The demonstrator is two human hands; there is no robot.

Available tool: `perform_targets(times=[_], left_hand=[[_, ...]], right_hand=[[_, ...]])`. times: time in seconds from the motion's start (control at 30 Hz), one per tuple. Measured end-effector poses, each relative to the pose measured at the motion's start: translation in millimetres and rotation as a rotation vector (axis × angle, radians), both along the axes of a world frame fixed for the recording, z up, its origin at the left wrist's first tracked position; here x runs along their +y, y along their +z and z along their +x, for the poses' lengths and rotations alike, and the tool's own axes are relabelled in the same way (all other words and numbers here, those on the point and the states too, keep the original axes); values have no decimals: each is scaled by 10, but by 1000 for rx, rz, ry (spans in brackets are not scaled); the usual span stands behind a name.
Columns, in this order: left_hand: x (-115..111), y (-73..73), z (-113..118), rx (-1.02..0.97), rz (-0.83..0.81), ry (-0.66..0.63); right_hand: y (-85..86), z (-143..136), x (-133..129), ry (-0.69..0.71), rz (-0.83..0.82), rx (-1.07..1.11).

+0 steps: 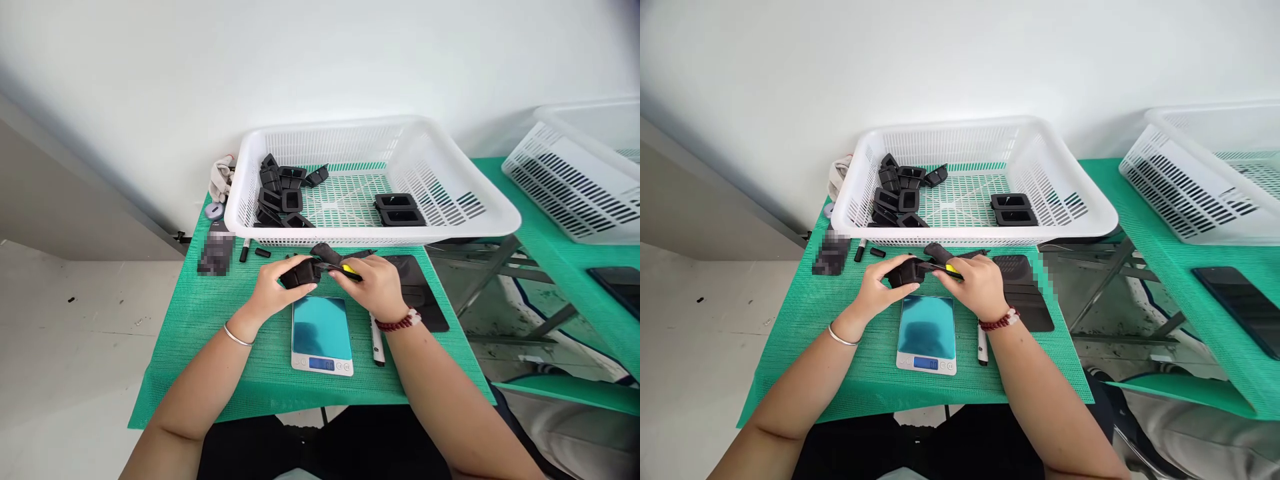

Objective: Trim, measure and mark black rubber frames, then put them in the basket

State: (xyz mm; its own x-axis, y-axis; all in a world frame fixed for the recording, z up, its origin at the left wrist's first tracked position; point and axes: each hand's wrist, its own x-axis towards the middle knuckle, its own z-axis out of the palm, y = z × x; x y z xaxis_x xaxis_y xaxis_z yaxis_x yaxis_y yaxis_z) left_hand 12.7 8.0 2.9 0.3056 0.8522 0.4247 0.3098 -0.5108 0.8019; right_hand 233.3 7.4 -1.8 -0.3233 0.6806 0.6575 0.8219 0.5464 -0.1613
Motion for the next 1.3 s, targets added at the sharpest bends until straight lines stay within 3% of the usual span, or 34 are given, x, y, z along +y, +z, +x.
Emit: perform_targets(times=[0.07,0.23,0.4,0.57,0.77,1.1,1.3], left_hand=[[3,3,-2,-14,-2,1],[-1,10,2,-16,4,-9],[-7,14,8,-5,38,-2],[-8,26,-1,-16,49,-30],[-10,34,-14,-24,48,-60],[-32,53,-9,-4,62,-140],[-34,43,-10,6,43,-137]], right_hand=[[2,-3,-2,-36,16,24],[14,-28,-22,46,-24,26],[-6,-13,-16,-76,-13,32],[-2,-6,-15,-1,-51,68],[-6,22,-7,-32,-60,77],[30,51,7,104,-71,88],[43,61,9,45,-80,43]])
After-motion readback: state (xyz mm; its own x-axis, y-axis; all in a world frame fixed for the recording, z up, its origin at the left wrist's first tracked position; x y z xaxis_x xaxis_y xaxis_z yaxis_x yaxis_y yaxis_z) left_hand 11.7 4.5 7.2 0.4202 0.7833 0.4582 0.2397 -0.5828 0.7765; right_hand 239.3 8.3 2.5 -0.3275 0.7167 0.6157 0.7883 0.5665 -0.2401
